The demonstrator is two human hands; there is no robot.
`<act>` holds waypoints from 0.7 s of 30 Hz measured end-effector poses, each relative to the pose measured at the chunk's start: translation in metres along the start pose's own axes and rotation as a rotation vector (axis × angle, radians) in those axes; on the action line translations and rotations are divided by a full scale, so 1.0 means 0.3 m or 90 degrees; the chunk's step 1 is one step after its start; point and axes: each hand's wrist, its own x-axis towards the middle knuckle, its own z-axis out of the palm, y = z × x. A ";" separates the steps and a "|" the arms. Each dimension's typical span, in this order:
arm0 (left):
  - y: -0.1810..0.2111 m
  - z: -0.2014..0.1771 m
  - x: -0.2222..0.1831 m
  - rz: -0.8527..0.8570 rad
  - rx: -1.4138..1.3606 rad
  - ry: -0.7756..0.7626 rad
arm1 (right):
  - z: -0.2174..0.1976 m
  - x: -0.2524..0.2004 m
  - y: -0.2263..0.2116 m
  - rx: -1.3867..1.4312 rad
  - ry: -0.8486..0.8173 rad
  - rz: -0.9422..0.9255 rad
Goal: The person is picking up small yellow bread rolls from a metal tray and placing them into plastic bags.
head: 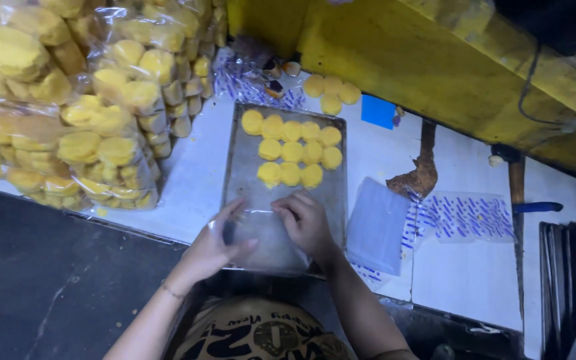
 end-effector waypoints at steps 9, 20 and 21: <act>-0.073 -0.245 0.121 -0.081 -0.288 -0.130 | 0.148 0.040 -0.038 -0.065 0.069 0.041; -0.334 -0.239 0.181 -0.129 -0.151 -0.135 | 0.214 0.018 -0.024 0.137 0.185 0.390; -0.329 -0.271 0.200 -0.126 -0.150 -0.136 | 0.204 0.064 -0.071 0.136 0.188 0.388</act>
